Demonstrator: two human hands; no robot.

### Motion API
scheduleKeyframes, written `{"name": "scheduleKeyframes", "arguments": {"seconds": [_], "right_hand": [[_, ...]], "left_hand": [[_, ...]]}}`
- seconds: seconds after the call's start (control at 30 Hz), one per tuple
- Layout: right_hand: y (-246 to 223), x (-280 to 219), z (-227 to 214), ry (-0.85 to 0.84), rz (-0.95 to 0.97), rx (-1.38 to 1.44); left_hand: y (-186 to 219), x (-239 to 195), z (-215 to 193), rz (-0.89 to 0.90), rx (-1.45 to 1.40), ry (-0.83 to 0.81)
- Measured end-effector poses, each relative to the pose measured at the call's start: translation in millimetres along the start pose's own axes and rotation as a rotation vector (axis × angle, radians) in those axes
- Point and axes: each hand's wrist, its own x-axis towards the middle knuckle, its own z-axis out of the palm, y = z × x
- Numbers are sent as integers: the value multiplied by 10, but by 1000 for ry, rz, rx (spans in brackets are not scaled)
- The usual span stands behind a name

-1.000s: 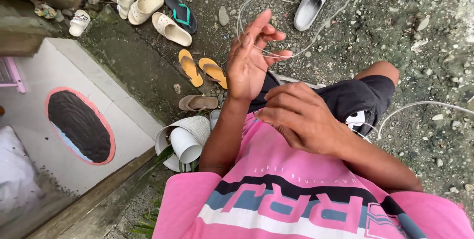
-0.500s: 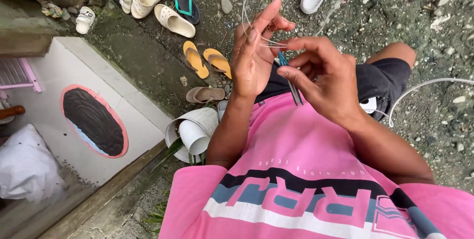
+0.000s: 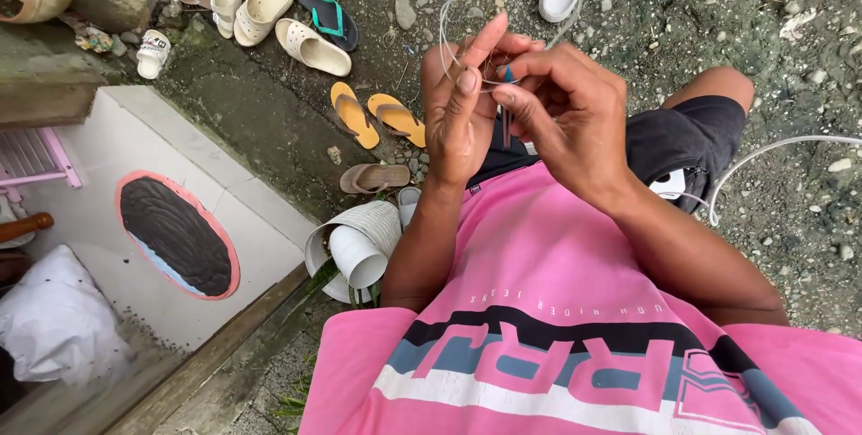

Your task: Repairing a fishing net by tying knots in a thin line using a small tool

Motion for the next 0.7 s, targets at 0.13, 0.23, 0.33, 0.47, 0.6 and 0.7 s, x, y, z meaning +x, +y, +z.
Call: {"name": "scheduleKeyframes", "arguments": {"seconds": [0.13, 0.23, 0.33, 0.47, 0.6, 0.7], "right_hand": [[-141, 64, -10, 105, -241, -331], [-388, 100, -149, 147, -269, -413], [-577, 265, -336, 87, -391, -184], [-729, 552, -480, -145, -444, 86], [-798, 736, -488, -412, -370, -277], [-820, 906, -426, -566, -338, -749]], "left_hand": [[-29, -5, -7, 77, -20, -23], [-49, -6, -38, 110, -141, -49], [-51, -27, -39, 43, -198, 12], [-69, -29, -118, -22, -243, 42], [-149, -18, -168, 60, -233, 64], [-153, 15, -184, 122, -276, 83]]}}
